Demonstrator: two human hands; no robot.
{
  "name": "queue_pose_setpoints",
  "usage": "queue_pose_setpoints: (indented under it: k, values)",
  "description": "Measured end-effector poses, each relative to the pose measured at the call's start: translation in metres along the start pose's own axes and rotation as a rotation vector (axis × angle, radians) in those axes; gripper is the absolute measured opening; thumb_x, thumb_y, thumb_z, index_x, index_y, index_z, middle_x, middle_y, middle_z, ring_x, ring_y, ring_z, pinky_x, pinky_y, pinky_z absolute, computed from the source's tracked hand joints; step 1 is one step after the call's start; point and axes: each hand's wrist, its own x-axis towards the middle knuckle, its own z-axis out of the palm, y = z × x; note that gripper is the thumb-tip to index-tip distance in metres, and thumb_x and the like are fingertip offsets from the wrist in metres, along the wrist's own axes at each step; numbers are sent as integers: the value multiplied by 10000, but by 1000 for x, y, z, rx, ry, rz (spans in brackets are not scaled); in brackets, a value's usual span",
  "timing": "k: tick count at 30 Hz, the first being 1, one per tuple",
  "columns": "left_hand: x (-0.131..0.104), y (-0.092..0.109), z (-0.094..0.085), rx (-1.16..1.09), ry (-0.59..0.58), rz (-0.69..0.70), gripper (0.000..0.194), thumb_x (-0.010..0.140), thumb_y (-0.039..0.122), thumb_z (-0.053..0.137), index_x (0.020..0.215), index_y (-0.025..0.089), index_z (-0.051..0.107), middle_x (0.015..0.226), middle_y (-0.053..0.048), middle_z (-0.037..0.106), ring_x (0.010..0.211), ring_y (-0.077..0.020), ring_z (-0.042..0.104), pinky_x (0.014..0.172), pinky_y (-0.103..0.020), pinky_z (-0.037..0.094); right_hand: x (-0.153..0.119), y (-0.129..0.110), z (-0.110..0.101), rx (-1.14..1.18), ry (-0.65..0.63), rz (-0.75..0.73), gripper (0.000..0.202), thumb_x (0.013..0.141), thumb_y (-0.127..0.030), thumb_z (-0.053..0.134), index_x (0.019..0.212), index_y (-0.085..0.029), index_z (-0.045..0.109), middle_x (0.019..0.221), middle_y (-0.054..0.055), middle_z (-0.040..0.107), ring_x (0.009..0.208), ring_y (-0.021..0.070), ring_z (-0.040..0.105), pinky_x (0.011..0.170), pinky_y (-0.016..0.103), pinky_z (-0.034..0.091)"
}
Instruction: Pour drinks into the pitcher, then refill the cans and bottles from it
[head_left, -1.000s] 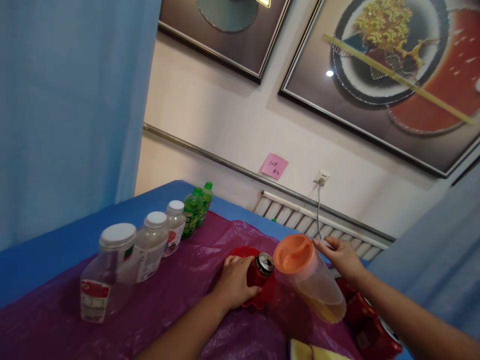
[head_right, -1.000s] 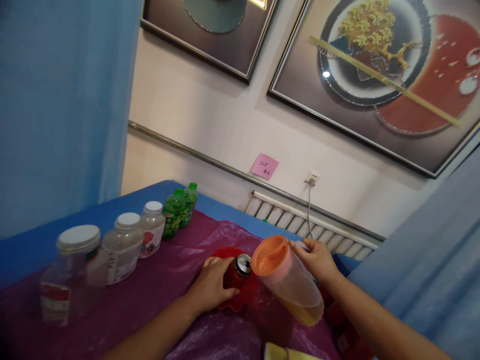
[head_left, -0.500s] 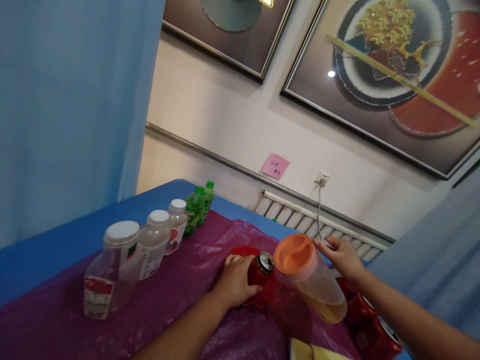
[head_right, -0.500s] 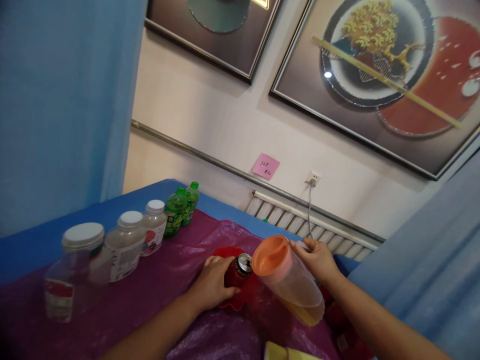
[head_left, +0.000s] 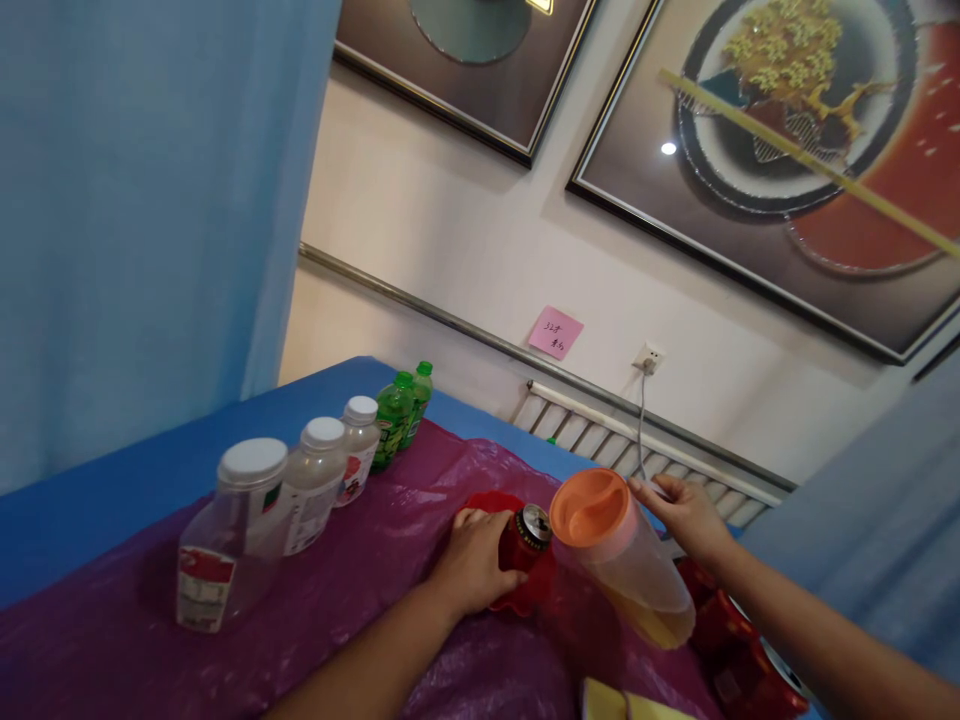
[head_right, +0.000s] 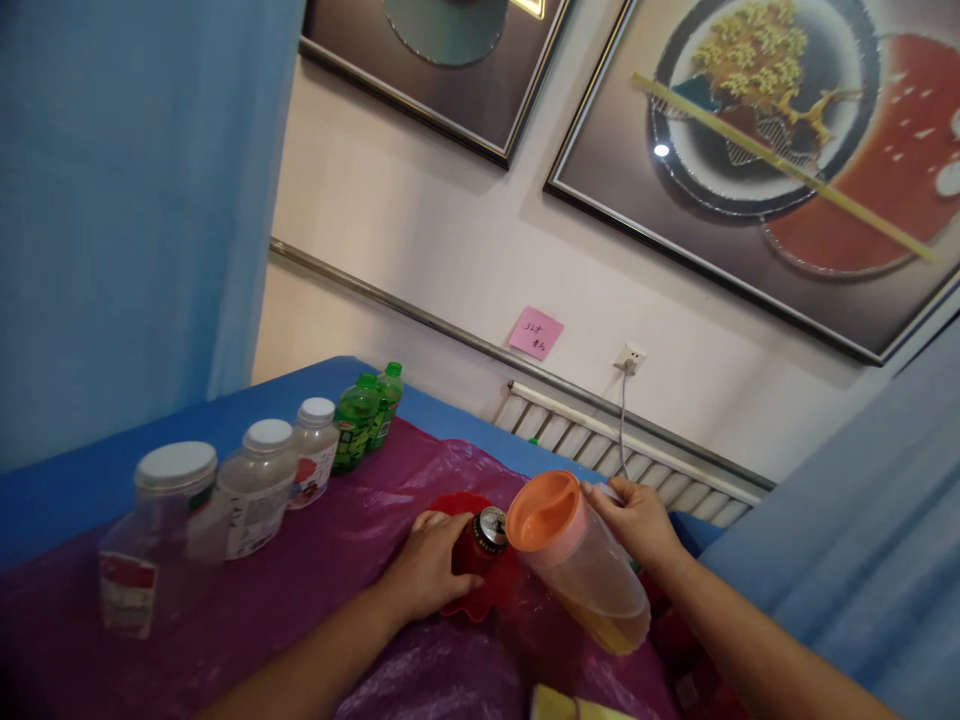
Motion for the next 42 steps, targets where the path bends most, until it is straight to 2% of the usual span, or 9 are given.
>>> queue_pose_setpoints:
  k: [22, 35, 42]
  values:
    - [0, 1, 0, -14, -6, 29, 632, 622, 433, 821, 1201, 281, 618, 1137, -44, 704, 1102, -298, 596, 1037, -433, 353, -4, 0, -3, -36, 19, -28, 524, 795, -621, 623, 548, -257, 340, 490, -67, 310, 452, 94, 314, 397, 225, 252]
    - [0, 0, 1, -3, -6, 20, 650, 617, 440, 828, 1209, 269, 621, 1144, -60, 704, 1102, -305, 600, 1042, -443, 356, -1, 4, -4, -36, 5, -40, 525, 794, -631, 627, 544, -253, 362, 478, -63, 342, 445, 101, 336, 397, 229, 261]
    - [-1, 2, -2, -8, -16, 15, 665, 620, 439, 830, 1229, 280, 617, 1162, -59, 700, 1120, -310, 594, 1049, -445, 355, -2, 5, -3, -8, -12, 8, 536, 789, -644, 637, 547, -254, 358, 464, -68, 332, 428, 99, 331, 386, 228, 283]
